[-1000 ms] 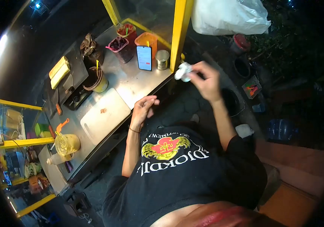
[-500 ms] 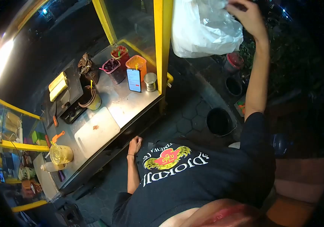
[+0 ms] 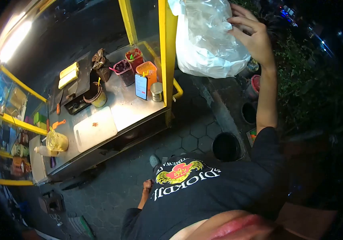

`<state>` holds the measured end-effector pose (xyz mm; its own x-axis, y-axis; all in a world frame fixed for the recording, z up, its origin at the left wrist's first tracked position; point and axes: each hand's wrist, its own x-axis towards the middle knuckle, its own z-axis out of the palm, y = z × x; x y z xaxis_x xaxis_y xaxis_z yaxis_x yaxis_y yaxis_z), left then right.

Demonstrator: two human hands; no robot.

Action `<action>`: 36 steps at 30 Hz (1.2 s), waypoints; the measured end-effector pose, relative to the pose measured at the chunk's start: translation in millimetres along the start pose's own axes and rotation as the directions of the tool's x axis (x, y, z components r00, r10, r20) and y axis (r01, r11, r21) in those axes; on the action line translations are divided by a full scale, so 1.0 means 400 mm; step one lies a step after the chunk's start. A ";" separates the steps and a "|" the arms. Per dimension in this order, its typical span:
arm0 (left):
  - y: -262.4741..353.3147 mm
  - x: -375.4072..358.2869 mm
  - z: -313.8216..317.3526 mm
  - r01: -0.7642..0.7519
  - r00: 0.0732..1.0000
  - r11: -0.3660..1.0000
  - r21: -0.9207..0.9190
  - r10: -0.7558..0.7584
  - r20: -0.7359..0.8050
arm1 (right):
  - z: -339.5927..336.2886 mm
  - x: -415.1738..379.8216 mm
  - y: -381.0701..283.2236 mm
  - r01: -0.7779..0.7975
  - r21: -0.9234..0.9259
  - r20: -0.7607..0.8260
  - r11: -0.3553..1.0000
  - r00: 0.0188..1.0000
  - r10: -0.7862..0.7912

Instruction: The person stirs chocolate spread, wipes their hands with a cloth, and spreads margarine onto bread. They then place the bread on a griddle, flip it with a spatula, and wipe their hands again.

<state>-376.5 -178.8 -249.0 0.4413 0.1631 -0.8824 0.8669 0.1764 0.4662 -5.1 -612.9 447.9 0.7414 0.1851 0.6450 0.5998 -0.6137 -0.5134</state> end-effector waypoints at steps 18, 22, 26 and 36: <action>-0.071 -0.161 0.164 -0.024 0.955 0.998 0.059 0.040 -0.294 | 0.028 0.135 0.251 0.330 -0.138 0.138 0.934 0.940 -0.312; -0.128 -0.125 0.093 -0.078 0.982 0.990 -0.119 0.055 -0.183 | 0.038 0.111 0.166 0.018 -0.506 0.080 0.862 0.996 0.026; -0.132 -0.125 0.015 -0.161 0.968 0.987 0.016 0.161 -0.190 | 0.033 0.116 0.159 -0.090 -0.722 -0.081 0.686 0.996 0.046; -0.103 -0.086 -0.290 -0.349 0.911 0.935 0.065 0.355 -0.211 | -0.063 -0.032 0.067 -0.089 -0.670 -0.170 0.737 0.985 -0.036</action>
<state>-454.3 -79.3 -230.4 0.6608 0.4158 -0.6248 0.6712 0.0453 0.7399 -6.2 -651.1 440.0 0.6575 0.0737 0.7498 0.1745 -0.9830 -0.0565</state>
